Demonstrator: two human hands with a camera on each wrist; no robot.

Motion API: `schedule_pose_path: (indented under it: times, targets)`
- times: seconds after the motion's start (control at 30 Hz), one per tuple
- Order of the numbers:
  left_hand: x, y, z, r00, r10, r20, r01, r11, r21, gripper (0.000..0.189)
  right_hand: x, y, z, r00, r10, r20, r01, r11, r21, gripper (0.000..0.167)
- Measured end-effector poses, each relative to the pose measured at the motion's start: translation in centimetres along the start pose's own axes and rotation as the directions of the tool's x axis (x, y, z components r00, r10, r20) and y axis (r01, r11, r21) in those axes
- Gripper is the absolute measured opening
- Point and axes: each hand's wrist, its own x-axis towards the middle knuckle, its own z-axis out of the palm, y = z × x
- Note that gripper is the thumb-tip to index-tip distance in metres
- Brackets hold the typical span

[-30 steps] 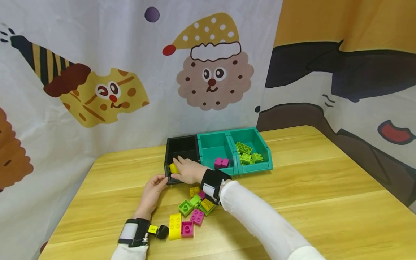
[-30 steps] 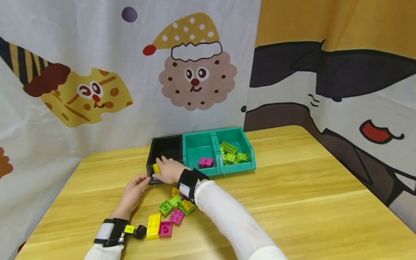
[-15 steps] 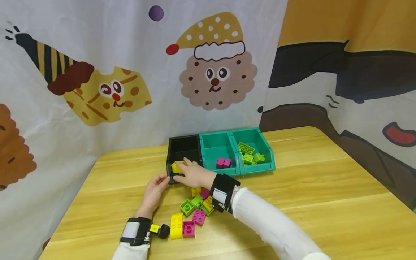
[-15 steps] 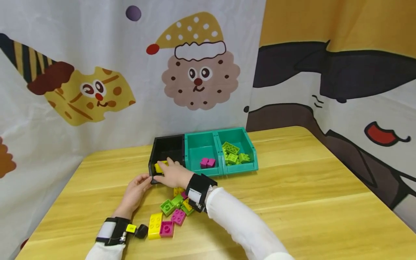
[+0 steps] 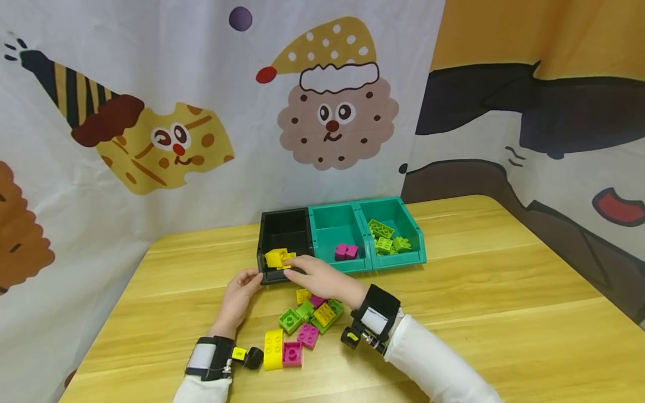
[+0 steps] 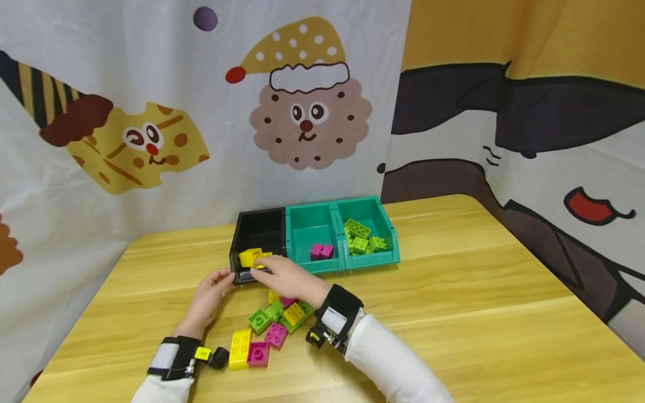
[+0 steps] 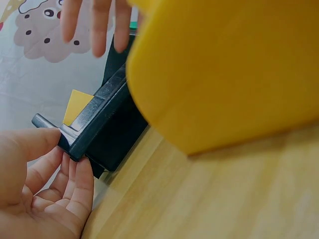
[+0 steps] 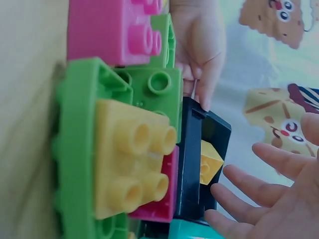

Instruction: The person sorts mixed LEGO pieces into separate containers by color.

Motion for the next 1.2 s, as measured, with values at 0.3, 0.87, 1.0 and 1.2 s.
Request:
schedule_pose_path:
  times: [0.3, 0.87, 1.0, 1.2]
  targets:
    - [-0.1, -0.2, 0.0, 1.0, 0.005, 0.005, -0.005, 1.0, -0.023, 0.024, -2.6, 1.9, 0.1, 0.997, -0.03, -0.071, 0.037, 0.994, 0.105, 0.042]
    - [0.2, -0.1, 0.1, 1.0, 0.004, 0.015, -0.004, 1.0, 0.005, 0.026, -4.7, 4.0, -1.4, 0.993, 0.052, -0.107, -0.034, 0.986, 0.166, 0.039]
    - [0.3, -0.1, 0.0, 1.0, 0.005, 0.013, -0.005, 1.0, 0.011, 0.025, -5.1, 4.3, -2.0, 0.99, 0.07, -0.123, -0.056, 0.992, 0.114, 0.04]
    - [0.0, 0.1, -0.1, 1.0, 0.014, 0.006, -0.013, 1.0, -0.019, 0.025, -5.4, 4.3, -2.2, 0.998, -0.033, -0.048, 0.026, 0.992, -0.121, 0.039]
